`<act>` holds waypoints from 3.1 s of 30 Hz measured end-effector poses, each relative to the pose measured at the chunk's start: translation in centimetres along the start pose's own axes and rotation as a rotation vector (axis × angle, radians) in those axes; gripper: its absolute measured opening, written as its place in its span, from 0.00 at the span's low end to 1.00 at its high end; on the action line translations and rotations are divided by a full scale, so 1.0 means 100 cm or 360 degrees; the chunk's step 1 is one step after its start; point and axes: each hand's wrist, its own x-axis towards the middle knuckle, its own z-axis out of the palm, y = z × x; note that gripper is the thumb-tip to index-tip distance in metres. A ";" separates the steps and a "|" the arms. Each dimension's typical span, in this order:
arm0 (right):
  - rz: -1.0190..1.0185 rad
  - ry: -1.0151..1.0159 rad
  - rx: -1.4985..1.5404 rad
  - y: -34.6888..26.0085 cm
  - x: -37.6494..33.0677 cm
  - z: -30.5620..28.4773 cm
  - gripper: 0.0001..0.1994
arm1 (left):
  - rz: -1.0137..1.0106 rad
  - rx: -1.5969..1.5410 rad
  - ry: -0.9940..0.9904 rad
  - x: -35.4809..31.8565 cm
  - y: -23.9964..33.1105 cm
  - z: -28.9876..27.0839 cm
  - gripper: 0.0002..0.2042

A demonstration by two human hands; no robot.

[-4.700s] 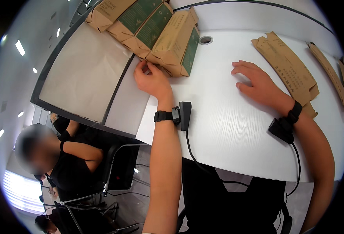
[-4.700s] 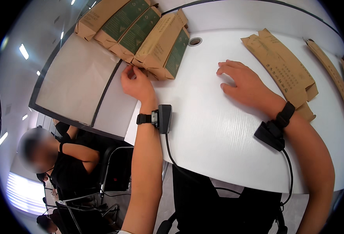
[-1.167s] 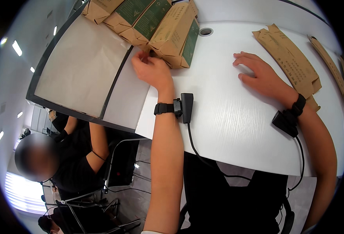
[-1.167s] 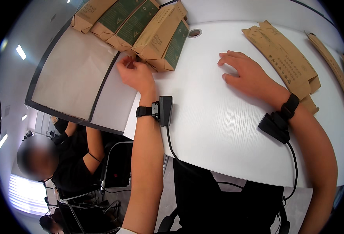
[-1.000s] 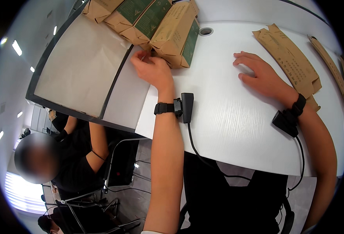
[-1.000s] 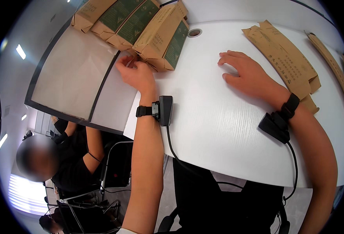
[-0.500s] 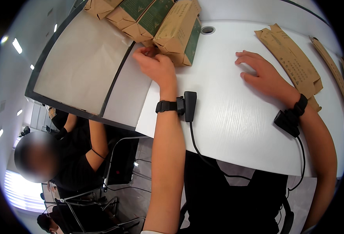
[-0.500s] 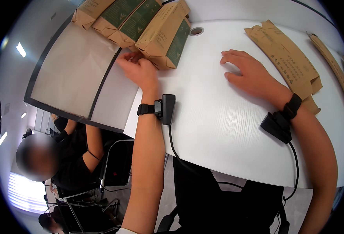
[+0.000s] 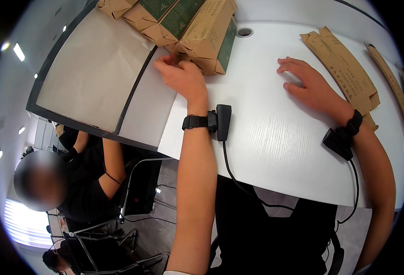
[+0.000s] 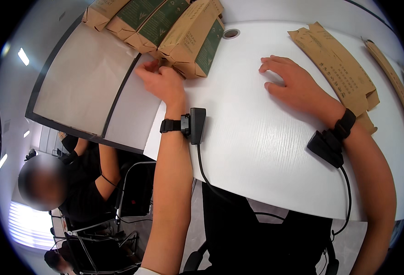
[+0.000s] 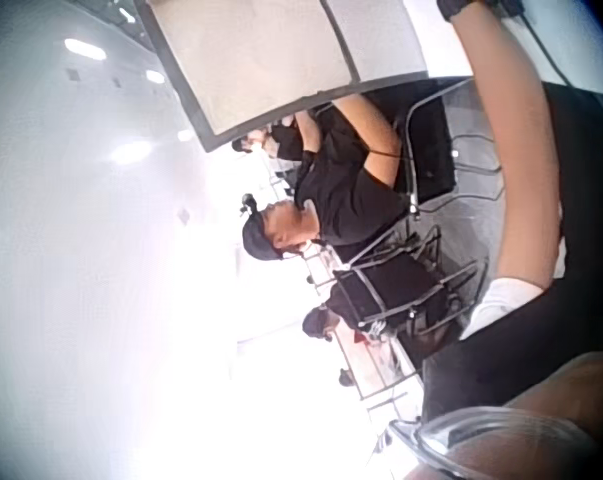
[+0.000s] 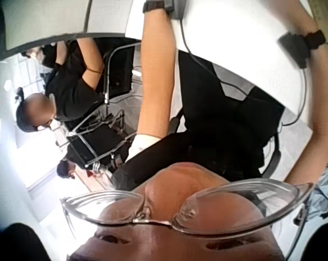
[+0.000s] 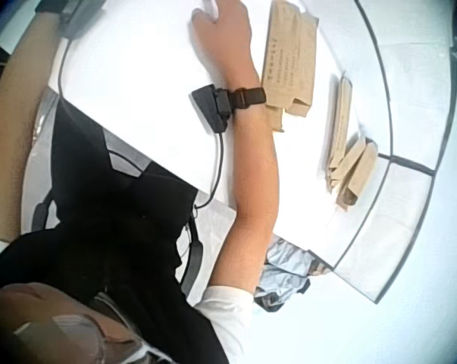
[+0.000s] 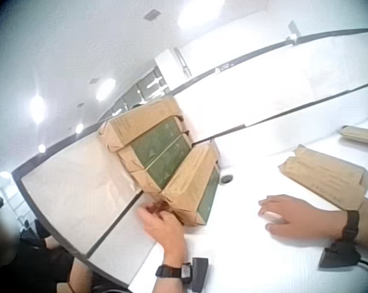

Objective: The person folds several cardboard boxes into their final shape by hand, stacking the completed boxes to the left on a white desk.

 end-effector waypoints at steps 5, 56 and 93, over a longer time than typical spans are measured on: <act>-0.0036 0.0012 -0.0005 0.002 0.000 0.002 0.16 | -0.0041 0.0112 -0.0025 -0.001 -0.006 0.001 0.13; -0.0072 0.0036 0.0068 0.008 -0.001 0.004 0.16 | -0.0262 0.0029 -0.0018 -0.003 -0.005 0.001 0.14; -0.0028 -0.0026 0.0028 0.004 -0.001 0.000 0.17 | -0.0299 0.0038 -0.0094 -0.002 -0.011 0.004 0.18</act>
